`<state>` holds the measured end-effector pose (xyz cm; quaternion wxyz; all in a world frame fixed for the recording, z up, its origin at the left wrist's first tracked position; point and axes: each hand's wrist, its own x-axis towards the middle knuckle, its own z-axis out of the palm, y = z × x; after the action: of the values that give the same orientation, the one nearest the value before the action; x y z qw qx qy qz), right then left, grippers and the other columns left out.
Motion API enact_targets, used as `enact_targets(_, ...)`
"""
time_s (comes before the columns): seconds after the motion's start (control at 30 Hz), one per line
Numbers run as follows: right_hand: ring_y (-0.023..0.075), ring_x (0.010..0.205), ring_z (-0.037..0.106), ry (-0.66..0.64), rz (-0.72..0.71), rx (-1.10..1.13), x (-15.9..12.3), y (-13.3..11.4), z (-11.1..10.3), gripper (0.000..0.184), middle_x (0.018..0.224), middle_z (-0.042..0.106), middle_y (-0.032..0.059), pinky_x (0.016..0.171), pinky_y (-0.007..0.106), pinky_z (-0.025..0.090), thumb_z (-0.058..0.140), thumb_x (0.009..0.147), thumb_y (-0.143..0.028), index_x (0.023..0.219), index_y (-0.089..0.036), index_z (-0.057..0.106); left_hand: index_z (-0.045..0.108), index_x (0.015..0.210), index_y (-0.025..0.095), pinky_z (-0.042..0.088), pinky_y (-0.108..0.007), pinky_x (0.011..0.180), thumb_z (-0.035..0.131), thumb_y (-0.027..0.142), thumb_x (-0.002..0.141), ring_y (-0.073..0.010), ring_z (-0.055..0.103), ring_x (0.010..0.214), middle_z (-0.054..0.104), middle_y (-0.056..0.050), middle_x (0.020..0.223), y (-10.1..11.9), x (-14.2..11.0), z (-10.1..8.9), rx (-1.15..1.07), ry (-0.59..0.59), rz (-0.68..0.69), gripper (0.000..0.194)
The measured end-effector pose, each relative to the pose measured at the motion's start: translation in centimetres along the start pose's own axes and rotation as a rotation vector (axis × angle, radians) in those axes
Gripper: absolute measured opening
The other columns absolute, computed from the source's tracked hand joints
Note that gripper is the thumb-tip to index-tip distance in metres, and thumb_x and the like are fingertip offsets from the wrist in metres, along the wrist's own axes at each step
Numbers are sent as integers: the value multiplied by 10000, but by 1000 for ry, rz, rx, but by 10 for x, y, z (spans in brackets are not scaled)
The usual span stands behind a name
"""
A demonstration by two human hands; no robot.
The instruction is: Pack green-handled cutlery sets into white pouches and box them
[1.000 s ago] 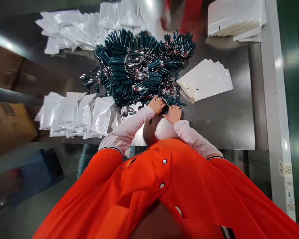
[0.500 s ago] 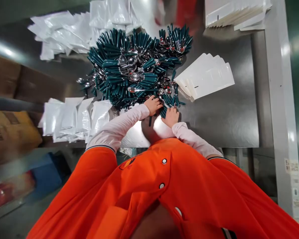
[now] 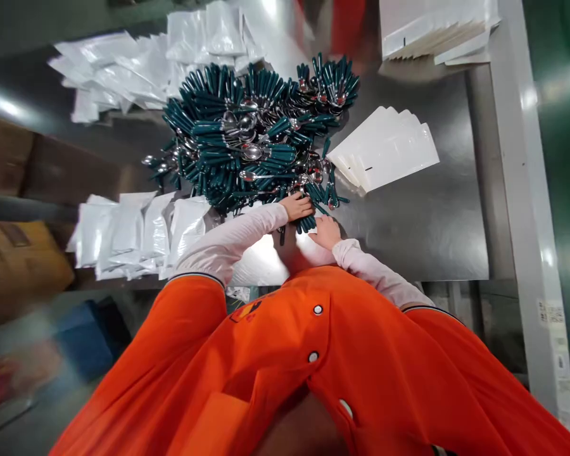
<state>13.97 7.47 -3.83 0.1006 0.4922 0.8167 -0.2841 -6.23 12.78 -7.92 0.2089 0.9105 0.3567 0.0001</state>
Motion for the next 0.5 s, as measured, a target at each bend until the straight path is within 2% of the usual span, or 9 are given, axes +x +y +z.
enact_targets(0.1,337,1177,619,21,-12,146,-11,17,4,461,1232,677,208,1041,403,489,727,879,-337,1270,-101,664,723,1032,191,386,-427,1063,462,112,969,-225,609,1124,733,-139,1169,-1,5,7,63,-70,142,279)
enact_targets(0.17,308,1104,659,76,37,289,-21,33,5,452,1193,696,194,1008,392,516,732,869,-329,1255,-101,676,718,1007,178,399,-401,1045,459,120,972,-218,623,1061,738,-152,1114,1,8,9,88,-124,172,268)
enact_targets(0.27,262,948,695,141,172,530,-34,56,3,369,1109,731,167,935,384,544,742,841,-302,1156,-113,716,701,942,171,447,-372,944,477,97,938,-224,635,1003,732,-163,1035,9,11,9,39,-186,120,236)
enact_targets(0.33,237,897,688,149,280,735,-40,67,0,239,1003,752,119,929,376,542,759,802,-258,1013,-148,738,683,909,172,470,-363,878,562,82,853,-245,642,1011,725,-162,1026,15,12,8,-68,-186,64,161)
enact_targets(0.37,224,881,681,136,338,863,-42,71,-1,178,944,753,94,925,365,542,769,786,-242,942,-166,735,676,895,171,479,-366,872,624,80,783,-261,646,1021,723,-161,1024,18,13,7,-144,-161,38,154)
enact_targets(0.43,198,824,665,88,425,1088,-44,71,-5,110,850,739,65,871,335,554,770,796,-263,846,-183,713,664,863,171,493,-383,899,719,73,627,-291,654,1008,719,-149,986,25,13,1,-351,-41,-27,261)
enact_targets(0.5,176,757,660,16,483,1276,-41,65,-9,158,806,724,64,789,304,567,711,877,-333,834,-183,692,655,839,181,505,-392,916,757,71,544,-292,667,959,707,-113,915,33,14,-8,-635,199,-159,331)
